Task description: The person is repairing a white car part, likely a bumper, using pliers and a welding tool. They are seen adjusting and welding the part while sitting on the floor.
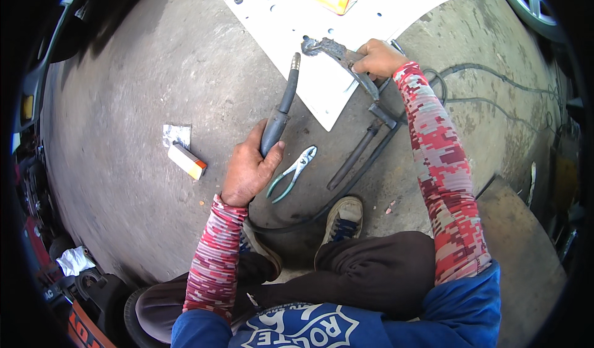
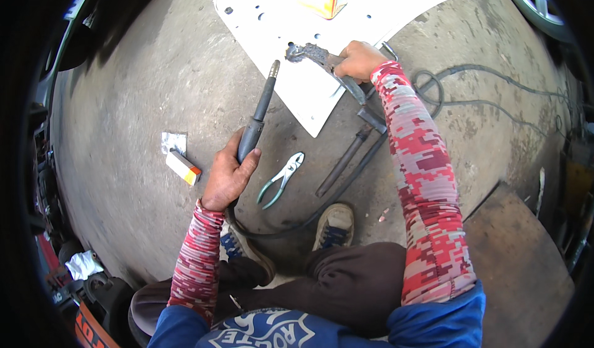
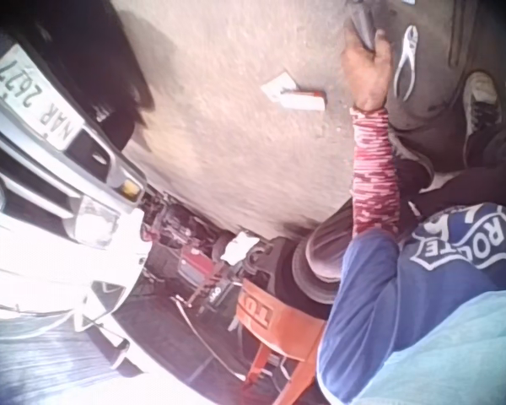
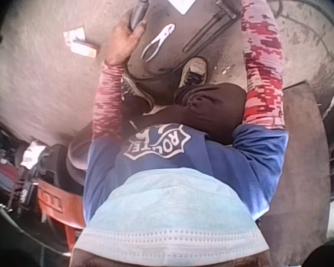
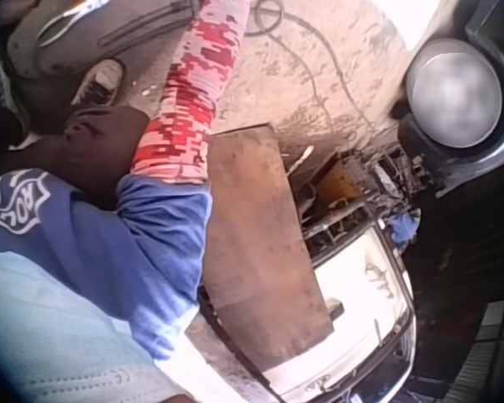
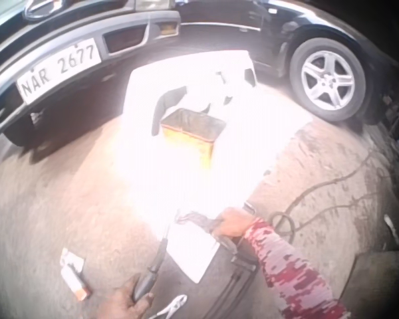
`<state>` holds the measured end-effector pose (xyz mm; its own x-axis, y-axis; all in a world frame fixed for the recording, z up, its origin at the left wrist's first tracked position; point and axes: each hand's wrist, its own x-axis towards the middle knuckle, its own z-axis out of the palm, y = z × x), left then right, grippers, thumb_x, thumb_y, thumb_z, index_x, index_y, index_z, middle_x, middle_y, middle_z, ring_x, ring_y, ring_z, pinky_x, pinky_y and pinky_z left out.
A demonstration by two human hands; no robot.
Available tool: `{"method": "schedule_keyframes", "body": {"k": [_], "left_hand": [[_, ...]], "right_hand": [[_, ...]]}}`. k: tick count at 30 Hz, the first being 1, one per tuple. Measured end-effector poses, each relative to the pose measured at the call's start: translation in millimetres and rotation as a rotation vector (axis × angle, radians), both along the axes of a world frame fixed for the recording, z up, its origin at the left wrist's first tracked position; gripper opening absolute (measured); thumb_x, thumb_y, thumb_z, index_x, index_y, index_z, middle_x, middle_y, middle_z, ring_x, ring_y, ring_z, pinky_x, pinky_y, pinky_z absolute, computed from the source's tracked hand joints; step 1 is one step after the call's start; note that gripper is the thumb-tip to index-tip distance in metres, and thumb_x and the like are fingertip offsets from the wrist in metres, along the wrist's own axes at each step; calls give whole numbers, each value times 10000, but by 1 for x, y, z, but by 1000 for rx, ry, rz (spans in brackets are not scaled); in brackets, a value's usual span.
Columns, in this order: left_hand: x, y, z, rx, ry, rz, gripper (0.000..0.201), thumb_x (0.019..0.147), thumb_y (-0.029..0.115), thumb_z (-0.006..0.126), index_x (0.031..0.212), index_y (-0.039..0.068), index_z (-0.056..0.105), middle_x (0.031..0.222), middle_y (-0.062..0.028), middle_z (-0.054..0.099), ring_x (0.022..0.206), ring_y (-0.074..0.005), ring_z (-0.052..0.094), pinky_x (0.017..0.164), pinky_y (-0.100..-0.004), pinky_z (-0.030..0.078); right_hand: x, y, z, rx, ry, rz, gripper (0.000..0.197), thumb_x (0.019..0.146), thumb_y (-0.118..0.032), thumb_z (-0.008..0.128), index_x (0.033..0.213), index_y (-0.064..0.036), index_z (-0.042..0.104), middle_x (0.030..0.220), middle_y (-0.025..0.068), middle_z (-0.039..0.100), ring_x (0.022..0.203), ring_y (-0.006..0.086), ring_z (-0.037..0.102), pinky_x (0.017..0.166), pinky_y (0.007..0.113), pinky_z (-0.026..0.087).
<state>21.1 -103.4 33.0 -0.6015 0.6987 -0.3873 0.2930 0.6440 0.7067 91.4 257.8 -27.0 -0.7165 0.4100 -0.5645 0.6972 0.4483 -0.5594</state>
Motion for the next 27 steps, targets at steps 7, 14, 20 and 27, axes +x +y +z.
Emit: {"method": "schedule_keyframes", "body": {"k": [7, 14, 20, 27], "left_hand": [[-2, 27, -13, -25, 34, -85, 628, 1003, 333, 645, 1428, -111, 519, 768, -214, 731, 682, -323, 762, 673, -423, 615], [0, 32, -15, -46, 80, -77, 629, 997, 339, 644, 1426, -105, 524, 786, -214, 737, 697, -319, 764, 684, -428, 621], [0, 38, -12, -74, 35, -78, 624, 995, 339, 641, 1416, -109, 529, 788, -221, 736, 687, -331, 757, 687, -430, 619], [-3, 44, -14, -84, 21, -95, 612, 998, 366, 629, 1380, -107, 553, 781, -232, 731, 683, -339, 755, 681, -429, 616]], "right_hand": [[2, 1, 2, 21, 32, 72, 418, 818, -245, 746, 1097, 65, 776, 783, 106, 726, 655, 174, 672, 637, 319, 553], [1, 1, -1, 48, 6, 54, 386, 748, -264, 769, 1001, 28, 788, 814, 186, 759, 728, 262, 749, 713, 370, 597], [2, 0, 3, 79, 21, 79, 387, 746, -272, 767, 988, 30, 787, 812, 205, 755, 738, 282, 753, 738, 386, 598], [1, 0, 6, 77, 9, 74, 376, 748, -280, 768, 975, 19, 792, 802, 206, 753, 744, 285, 756, 749, 389, 598]]}}
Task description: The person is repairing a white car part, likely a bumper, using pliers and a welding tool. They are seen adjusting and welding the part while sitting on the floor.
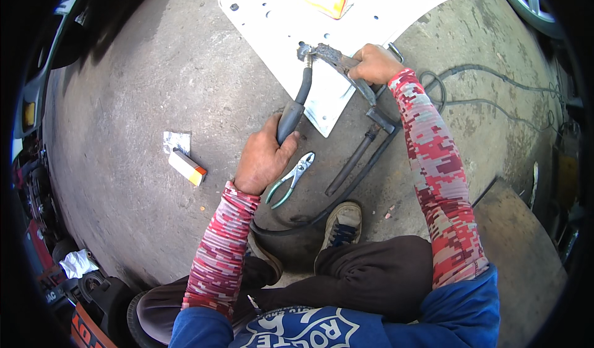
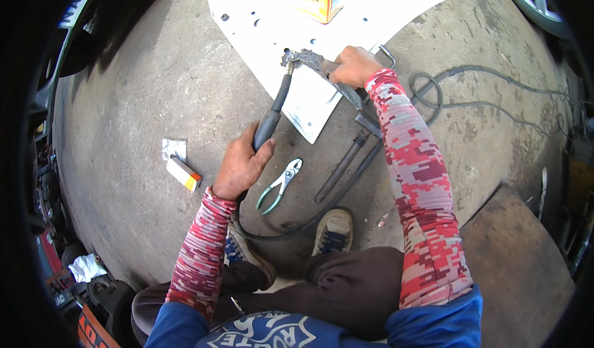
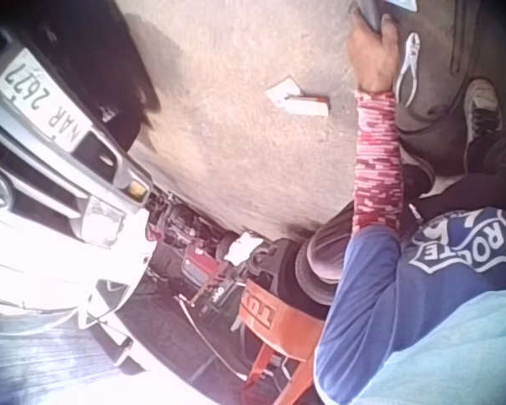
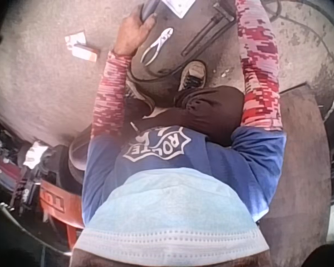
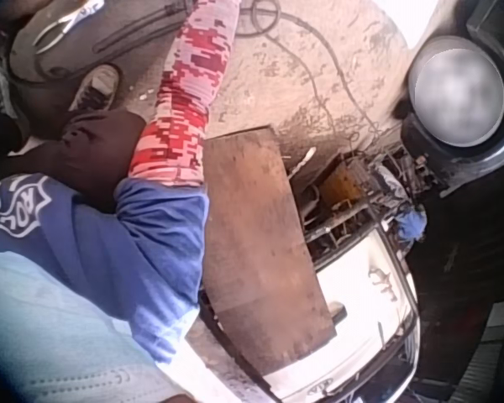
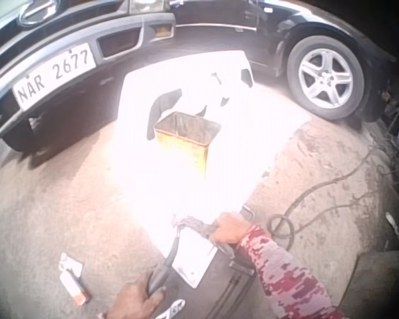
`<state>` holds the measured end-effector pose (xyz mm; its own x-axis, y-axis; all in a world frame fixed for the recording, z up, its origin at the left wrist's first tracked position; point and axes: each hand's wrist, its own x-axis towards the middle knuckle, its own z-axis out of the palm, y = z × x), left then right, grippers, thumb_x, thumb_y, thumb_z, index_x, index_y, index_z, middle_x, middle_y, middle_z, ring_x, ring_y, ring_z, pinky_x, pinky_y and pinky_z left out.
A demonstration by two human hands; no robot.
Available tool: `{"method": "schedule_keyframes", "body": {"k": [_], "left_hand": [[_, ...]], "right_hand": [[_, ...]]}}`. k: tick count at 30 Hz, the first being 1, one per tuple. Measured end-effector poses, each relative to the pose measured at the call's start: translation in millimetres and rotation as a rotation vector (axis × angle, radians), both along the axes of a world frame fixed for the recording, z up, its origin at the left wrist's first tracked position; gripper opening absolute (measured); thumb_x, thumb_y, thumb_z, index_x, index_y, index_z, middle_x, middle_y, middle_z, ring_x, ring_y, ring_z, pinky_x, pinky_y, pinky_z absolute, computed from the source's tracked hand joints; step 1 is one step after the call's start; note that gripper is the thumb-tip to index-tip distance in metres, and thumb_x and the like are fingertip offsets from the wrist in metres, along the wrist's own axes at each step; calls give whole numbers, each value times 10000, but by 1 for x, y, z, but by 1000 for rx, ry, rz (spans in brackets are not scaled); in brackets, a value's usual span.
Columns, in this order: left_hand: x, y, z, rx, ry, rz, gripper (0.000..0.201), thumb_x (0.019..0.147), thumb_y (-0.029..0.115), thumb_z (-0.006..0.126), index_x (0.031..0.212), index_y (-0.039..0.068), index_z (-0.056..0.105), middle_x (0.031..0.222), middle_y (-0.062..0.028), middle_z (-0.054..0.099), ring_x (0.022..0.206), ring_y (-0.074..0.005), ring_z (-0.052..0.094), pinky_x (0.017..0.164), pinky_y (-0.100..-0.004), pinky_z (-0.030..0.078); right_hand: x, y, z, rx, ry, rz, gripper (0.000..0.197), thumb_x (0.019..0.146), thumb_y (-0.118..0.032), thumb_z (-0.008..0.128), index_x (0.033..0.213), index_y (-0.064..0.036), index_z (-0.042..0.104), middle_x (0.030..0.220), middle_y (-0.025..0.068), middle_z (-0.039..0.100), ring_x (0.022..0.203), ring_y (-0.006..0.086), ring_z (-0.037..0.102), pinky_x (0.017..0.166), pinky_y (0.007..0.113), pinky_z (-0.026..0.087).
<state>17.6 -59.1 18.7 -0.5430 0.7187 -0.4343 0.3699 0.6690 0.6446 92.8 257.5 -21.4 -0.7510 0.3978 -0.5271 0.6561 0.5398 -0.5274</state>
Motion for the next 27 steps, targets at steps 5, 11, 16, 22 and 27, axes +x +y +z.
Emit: {"method": "schedule_keyframes", "body": {"k": [5, 11, 16, 22, 27], "left_hand": [[-1, 4, -3, 1, 16, -12, 605, 993, 359, 640, 1374, -103, 557, 809, -247, 735, 724, -360, 765, 706, -449, 613], [5, 5, -5, 25, 34, 55, 597, 996, 339, 646, 1386, -103, 550, 842, -258, 740, 782, -371, 775, 757, -470, 615], [-2, 3, -4, -58, 1, 45, 627, 1013, 378, 625, 1426, -85, 535, 889, -218, 735, 778, -308, 753, 760, -418, 605], [-3, 5, -6, -55, 19, 14, 628, 1013, 390, 610, 1417, -87, 542, 871, -205, 731, 770, -302, 748, 770, -420, 608], [-3, 5, -8, -46, 17, 18, 637, 1018, 432, 616, 1387, -84, 560, 853, -198, 726, 750, -300, 742, 733, -423, 604]], "right_hand": [[-1, 0, -1, 14, -5, -6, 370, 747, -272, 768, 971, 22, 791, 796, 198, 754, 743, 283, 755, 744, 388, 599], [0, -1, -1, 27, 7, -2, 358, 749, -262, 767, 970, 19, 790, 782, 188, 750, 724, 276, 749, 733, 380, 601], [0, -1, -2, 18, -7, -14, 358, 753, -264, 766, 967, 22, 789, 779, 187, 750, 721, 272, 749, 735, 378, 603], [-1, 0, -4, 34, 8, 5, 367, 748, -270, 769, 965, 25, 788, 777, 190, 751, 723, 274, 755, 730, 381, 604], [1, 3, -8, 7, 45, 12, 370, 740, -283, 774, 945, 24, 786, 777, 190, 753, 706, 275, 755, 729, 385, 609]]}}
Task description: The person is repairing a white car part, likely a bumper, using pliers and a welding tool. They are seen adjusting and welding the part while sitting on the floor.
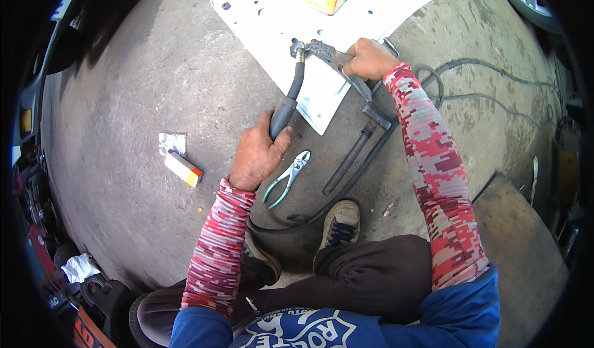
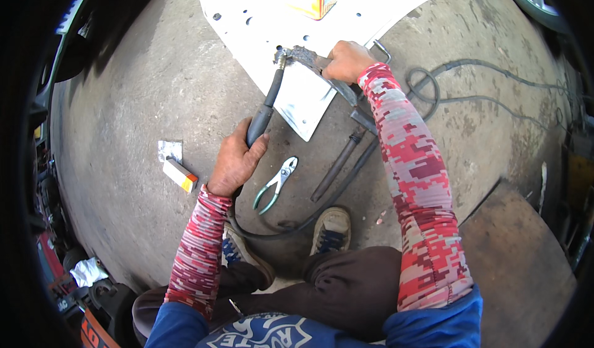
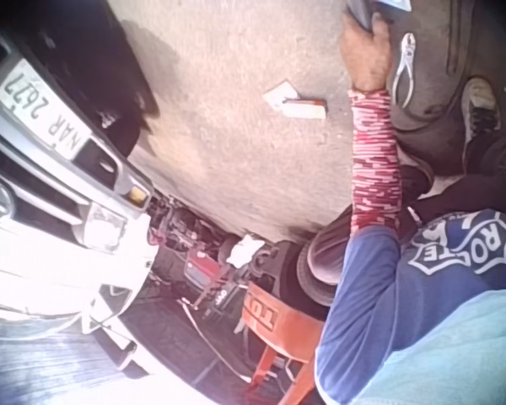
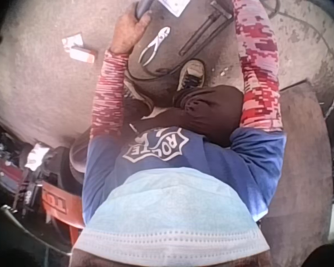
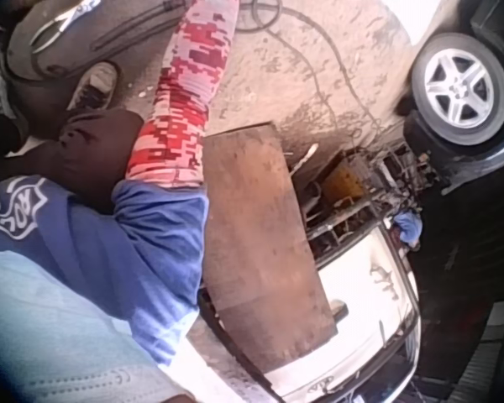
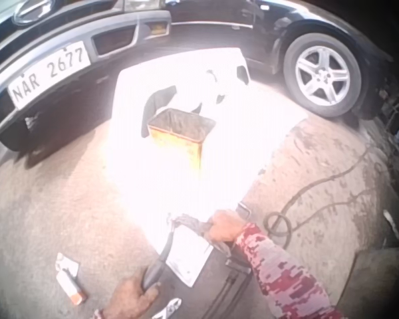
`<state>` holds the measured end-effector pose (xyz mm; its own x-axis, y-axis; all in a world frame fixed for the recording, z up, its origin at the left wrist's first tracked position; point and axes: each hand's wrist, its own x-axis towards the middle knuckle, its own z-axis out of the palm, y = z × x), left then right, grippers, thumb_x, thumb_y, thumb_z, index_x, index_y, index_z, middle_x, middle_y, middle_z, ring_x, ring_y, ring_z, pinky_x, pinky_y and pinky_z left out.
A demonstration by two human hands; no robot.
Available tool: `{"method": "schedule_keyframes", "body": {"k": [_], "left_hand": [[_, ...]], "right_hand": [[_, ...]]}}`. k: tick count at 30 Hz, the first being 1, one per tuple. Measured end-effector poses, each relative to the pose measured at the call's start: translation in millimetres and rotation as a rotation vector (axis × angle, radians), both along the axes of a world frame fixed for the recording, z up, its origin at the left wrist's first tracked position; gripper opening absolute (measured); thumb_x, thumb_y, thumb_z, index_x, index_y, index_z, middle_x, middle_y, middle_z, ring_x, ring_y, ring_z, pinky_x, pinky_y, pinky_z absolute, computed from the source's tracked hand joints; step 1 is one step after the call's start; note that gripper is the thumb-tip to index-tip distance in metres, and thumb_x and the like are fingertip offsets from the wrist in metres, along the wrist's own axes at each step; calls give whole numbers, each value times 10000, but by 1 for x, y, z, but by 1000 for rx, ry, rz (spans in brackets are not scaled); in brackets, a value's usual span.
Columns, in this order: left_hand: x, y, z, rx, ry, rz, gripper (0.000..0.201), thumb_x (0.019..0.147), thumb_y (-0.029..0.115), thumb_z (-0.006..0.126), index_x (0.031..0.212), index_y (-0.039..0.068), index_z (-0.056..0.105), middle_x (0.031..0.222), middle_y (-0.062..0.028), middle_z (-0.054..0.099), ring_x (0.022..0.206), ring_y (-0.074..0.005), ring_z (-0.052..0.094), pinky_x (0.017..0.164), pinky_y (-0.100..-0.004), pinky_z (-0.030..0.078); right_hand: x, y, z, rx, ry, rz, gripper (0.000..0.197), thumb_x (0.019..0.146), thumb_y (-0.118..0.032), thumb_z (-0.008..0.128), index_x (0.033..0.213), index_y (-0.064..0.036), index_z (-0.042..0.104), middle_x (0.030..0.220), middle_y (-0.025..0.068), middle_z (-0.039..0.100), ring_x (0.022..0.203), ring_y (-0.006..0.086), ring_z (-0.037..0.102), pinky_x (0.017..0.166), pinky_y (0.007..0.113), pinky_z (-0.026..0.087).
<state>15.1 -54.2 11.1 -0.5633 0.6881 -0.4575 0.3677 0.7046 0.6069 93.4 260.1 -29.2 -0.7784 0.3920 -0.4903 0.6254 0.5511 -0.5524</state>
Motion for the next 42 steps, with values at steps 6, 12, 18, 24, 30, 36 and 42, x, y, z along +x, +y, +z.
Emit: {"method": "schedule_keyframes", "body": {"k": [6, 12, 18, 24, 30, 36, 42], "left_hand": [[-1, -2, -5, 23, 28, -15, 639, 1023, 479, 607, 1339, -76, 583, 828, -186, 718, 720, -296, 732, 701, -416, 599], [-3, -1, -6, 26, 32, -32, 612, 1010, 424, 621, 1319, -103, 581, 796, -214, 720, 710, -331, 747, 689, -431, 611], [-4, 1, -3, 18, 21, -43, 579, 1000, 376, 635, 1306, -114, 581, 797, -233, 727, 723, -349, 762, 692, -444, 618], [-2, 3, -4, 42, 33, -27, 566, 1000, 356, 637, 1315, -109, 577, 822, -243, 732, 747, -353, 769, 706, -446, 619], [-2, 3, -6, 26, 22, -29, 559, 1001, 353, 631, 1314, -108, 577, 828, -243, 732, 757, -353, 771, 712, -445, 620], [-3, 2, -6, 26, 18, -32, 555, 999, 352, 631, 1304, -109, 580, 808, -232, 729, 716, -337, 763, 680, -444, 619], [-1, 2, -7, 34, 33, -24, 557, 993, 355, 635, 1293, -112, 585, 789, -224, 726, 700, -338, 758, 666, -444, 613]], "right_hand": [[0, 2, -10, 100, 51, -10, 353, 741, -282, 770, 888, 39, 770, 753, 191, 749, 684, 273, 754, 718, 387, 613], [-1, 5, -14, 36, 3, 16, 374, 741, -293, 773, 850, 64, 753, 726, 203, 739, 691, 276, 758, 713, 389, 612], [-1, 4, -14, 48, -5, -1, 346, 758, -284, 786, 865, 45, 773, 729, 181, 743, 661, 263, 745, 682, 368, 603], [0, 3, -12, 20, 33, -26, 317, 761, -253, 803, 861, 47, 771, 707, 172, 731, 639, 241, 730, 656, 360, 592], [0, 1, -8, 18, 20, -83, 402, 740, -240, 828, 982, 71, 752, 775, 196, 753, 693, 267, 753, 700, 368, 605], [2, -3, -8, 130, 56, -96, 651, 705, -279, 863, 1213, 78, 664, 1171, 300, 723, 1101, 375, 730, 980, 408, 581], [1, 0, -13, 153, 9, -112, 701, 734, -194, 813, 1307, 90, 523, 1000, 225, 728, 704, 245, 743, 624, 336, 614]]}}
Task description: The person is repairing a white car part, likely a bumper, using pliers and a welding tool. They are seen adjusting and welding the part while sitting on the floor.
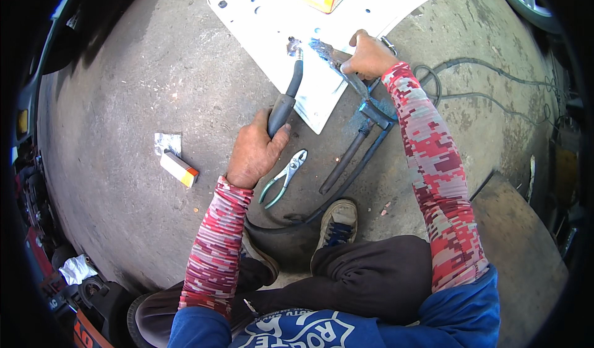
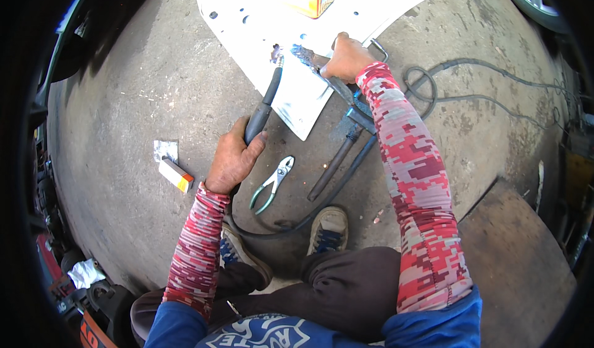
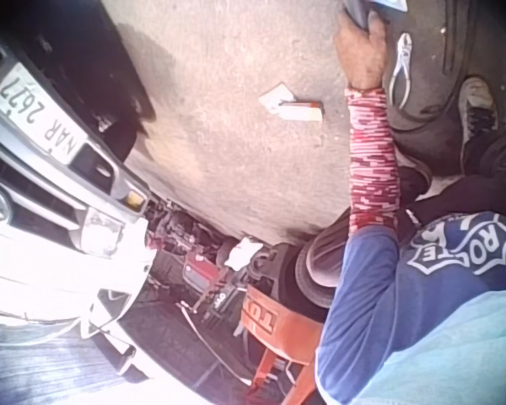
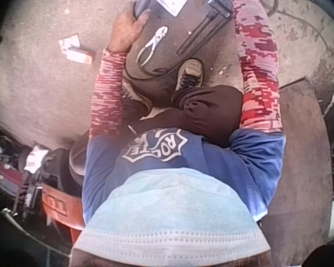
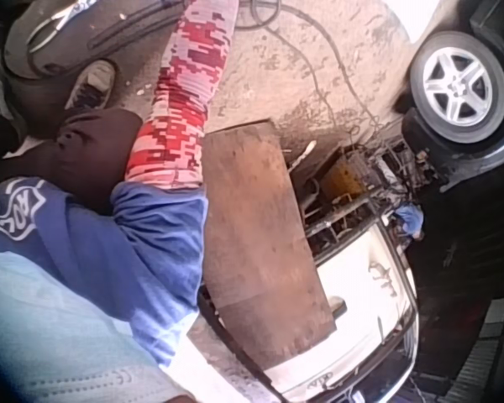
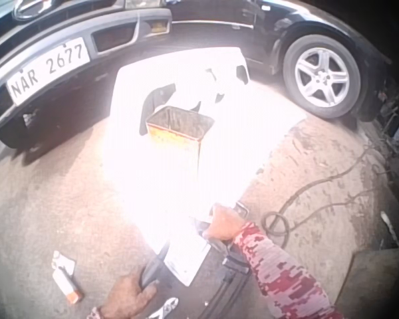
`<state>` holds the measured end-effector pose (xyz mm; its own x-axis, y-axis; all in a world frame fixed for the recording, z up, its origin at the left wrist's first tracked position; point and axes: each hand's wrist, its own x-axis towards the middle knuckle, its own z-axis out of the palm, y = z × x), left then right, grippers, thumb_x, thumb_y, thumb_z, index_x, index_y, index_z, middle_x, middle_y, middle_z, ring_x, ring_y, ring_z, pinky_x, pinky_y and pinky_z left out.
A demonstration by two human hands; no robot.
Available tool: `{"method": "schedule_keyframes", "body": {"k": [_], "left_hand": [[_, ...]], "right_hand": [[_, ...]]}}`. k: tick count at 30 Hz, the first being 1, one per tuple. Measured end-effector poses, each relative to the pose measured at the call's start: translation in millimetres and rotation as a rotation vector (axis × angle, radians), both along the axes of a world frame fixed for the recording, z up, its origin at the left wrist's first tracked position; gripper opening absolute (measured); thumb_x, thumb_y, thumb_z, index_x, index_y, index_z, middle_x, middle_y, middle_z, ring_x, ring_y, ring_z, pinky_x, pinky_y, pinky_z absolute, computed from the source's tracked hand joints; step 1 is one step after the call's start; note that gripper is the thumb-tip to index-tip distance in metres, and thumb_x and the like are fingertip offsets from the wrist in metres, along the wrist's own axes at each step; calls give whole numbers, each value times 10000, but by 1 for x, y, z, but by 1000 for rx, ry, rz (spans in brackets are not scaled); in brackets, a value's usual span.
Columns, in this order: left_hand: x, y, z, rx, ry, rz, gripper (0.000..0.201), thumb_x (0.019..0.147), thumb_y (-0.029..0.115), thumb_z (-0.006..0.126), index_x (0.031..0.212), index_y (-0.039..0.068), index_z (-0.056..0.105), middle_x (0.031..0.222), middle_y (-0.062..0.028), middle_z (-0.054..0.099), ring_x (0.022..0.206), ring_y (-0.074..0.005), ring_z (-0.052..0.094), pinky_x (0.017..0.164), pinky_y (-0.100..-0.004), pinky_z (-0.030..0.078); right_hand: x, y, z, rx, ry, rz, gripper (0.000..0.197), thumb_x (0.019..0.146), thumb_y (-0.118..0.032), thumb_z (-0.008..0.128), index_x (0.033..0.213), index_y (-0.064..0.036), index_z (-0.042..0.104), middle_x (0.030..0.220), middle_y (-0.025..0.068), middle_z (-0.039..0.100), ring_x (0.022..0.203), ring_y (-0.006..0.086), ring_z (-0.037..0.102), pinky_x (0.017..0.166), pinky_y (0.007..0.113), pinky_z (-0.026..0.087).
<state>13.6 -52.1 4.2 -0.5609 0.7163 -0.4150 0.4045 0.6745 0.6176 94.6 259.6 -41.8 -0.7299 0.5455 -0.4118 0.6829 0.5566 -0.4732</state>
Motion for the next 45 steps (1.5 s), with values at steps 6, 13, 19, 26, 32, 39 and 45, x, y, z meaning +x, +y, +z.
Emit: {"method": "schedule_keyframes", "body": {"k": [6, 13, 19, 26, 32, 39, 45], "left_hand": [[0, 1, 1, 11, 1, 6, 554, 985, 345, 639, 1292, -113, 589, 788, -231, 724, 696, -345, 755, 669, -445, 609], [1, -6, 5, 12, -29, 16, 608, 981, 320, 639, 1391, -119, 545, 864, -272, 740, 782, -377, 773, 754, -463, 615], [2, -7, 7, -11, -38, 31, 616, 983, 322, 638, 1408, -112, 539, 877, -273, 744, 797, -376, 777, 775, -463, 618], [3, 0, 4, 1, 4, 13, 604, 987, 322, 636, 1392, -117, 544, 828, -254, 738, 762, -356, 777, 731, -451, 626], [4, 1, 0, -12, -8, 3, 606, 1000, 332, 628, 1383, -129, 540, 819, -255, 734, 744, -351, 777, 706, -453, 632], [6, 2, 0, 4, 8, 4, 592, 1006, 336, 630, 1367, -125, 546, 818, -247, 734, 733, -346, 776, 697, -443, 632], [6, 2, 0, 17, 22, 6, 580, 1006, 327, 633, 1365, -121, 547, 817, -246, 734, 731, -346, 776, 692, -445, 631]], "right_hand": [[0, 0, 5, -118, -8, -49, 864, 690, -285, 871, 1309, 156, 460, 1156, 352, 690, 1063, 426, 736, 917, 430, 614], [-1, -2, 7, -118, -5, -76, 877, 729, -137, 833, 1431, 87, 357, 898, 181, 701, 686, 231, 725, 578, 330, 609], [-3, -2, 0, -54, -8, -66, 922, 726, -135, 833, 1461, 79, 319, 875, 169, 687, 685, 226, 716, 576, 324, 602], [-1, -3, 9, -140, -8, -88, 939, 728, -140, 831, 1471, 67, 296, 865, 161, 677, 667, 222, 700, 550, 318, 576], [0, -2, 6, -147, 7, -96, 905, 717, -204, 856, 1420, 70, 357, 967, 222, 696, 702, 277, 729, 597, 358, 605], [4, 5, -12, -197, 80, -77, 906, 748, -151, 824, 1445, 46, 280, 777, 95, 656, 638, 179, 662, 534, 302, 542], [0, 3, -12, -56, 1, -54, 897, 766, -156, 821, 1454, 19, 271, 782, 85, 662, 629, 165, 648, 542, 292, 538]]}}
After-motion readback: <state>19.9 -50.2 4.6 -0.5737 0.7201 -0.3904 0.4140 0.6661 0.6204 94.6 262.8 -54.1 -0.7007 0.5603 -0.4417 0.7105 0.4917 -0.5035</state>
